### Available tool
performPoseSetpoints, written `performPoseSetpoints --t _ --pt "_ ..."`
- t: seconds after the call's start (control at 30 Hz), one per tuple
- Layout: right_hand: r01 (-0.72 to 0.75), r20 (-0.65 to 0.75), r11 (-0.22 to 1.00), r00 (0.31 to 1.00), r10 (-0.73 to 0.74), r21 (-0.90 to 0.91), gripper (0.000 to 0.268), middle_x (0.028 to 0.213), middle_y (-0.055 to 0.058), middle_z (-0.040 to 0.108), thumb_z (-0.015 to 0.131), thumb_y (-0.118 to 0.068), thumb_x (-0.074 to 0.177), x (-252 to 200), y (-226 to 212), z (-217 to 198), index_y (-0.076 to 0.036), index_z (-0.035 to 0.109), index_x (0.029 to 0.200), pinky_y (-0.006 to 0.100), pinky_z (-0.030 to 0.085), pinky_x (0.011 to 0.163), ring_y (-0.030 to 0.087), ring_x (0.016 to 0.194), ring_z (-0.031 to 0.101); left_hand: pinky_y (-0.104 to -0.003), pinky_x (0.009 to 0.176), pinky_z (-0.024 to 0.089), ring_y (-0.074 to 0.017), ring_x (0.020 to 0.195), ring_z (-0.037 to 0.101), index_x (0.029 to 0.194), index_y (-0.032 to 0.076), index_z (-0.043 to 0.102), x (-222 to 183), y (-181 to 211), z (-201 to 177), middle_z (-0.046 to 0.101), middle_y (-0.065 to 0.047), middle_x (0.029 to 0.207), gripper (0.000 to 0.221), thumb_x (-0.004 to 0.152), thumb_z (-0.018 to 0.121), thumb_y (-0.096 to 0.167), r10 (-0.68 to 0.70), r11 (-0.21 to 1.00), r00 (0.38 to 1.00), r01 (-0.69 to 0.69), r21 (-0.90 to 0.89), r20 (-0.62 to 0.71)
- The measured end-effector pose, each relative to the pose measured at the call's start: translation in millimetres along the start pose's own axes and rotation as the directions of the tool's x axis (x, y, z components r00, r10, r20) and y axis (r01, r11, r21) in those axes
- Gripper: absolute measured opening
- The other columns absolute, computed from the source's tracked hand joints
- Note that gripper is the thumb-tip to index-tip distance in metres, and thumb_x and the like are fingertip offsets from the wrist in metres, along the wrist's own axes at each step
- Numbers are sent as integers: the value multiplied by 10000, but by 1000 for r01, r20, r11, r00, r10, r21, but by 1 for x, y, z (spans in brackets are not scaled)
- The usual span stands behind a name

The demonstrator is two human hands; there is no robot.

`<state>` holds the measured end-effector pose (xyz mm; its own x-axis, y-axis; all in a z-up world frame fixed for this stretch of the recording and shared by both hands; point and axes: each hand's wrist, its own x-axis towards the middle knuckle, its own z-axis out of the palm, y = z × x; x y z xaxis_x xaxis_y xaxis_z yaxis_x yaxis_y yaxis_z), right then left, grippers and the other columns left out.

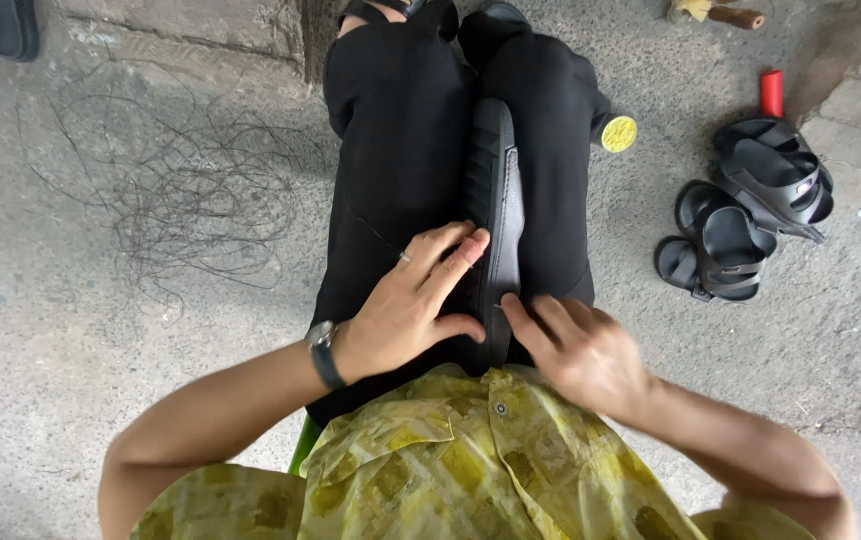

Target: Hand-sewing a replacement sole onto a shoe using a needle and thread.

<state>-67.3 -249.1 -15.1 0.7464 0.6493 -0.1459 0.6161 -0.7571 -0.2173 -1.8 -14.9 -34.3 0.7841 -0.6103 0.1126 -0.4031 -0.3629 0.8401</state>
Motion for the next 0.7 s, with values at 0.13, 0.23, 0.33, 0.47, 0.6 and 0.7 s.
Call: performPoseSetpoints --t 0.13,0.23,0.33,0.47,0.6,0.7 --pt "-10 -310 971 947 86 238 251 880 99 583 511 -91 876 4 -2 46 -55 608 1105 322 526 479 276 701 674 -398 960 496 -391 1241 464 1431 -13 361 1 -8 6 432 -229 1336 998 642 765 447 69 998 996 -69 2 -51" --pt "-22 -311 949 942 124 314 215 879 109 604 558 -133 897 12 -4 19 -46 619 1084 327 530 476 287 705 678 -387 874 532 -370 1156 514 1390 -24 413 -4 -1 4 448 -226 1298 936 661 743 462 107 985 993 -97 142 -59" --pt "-56 -272 956 953 137 288 250 908 108 618 619 -164 886 14 -4 -15 -67 637 1115 316 544 499 258 709 680 -373 784 551 -338 1025 564 1298 -24 495 -12 0 7 479 -210 1223 851 656 761 469 121 951 991 -99 294 -58" --pt "-57 -175 956 978 111 289 355 803 32 583 594 -148 887 11 -1 -31 -125 621 1240 310 528 449 248 673 675 -411 701 556 -370 931 617 1329 -23 470 -3 10 -2 527 -203 1107 841 685 753 438 55 994 995 -46 102 -82" --pt "-72 -114 930 986 121 360 319 714 40 551 524 -138 923 18 5 -43 -145 624 1226 328 511 420 243 552 648 -382 707 562 -355 941 612 1339 -17 463 0 5 -1 525 -193 1121 892 630 785 419 32 996 999 -29 90 -35" --pt "-45 -125 959 989 82 278 327 691 21 513 514 -149 926 17 5 -30 -148 614 1237 302 496 415 222 481 616 -372 739 566 -341 972 613 1330 -6 474 1 1 0 529 -171 1125 906 600 794 425 39 996 999 -36 80 -33"
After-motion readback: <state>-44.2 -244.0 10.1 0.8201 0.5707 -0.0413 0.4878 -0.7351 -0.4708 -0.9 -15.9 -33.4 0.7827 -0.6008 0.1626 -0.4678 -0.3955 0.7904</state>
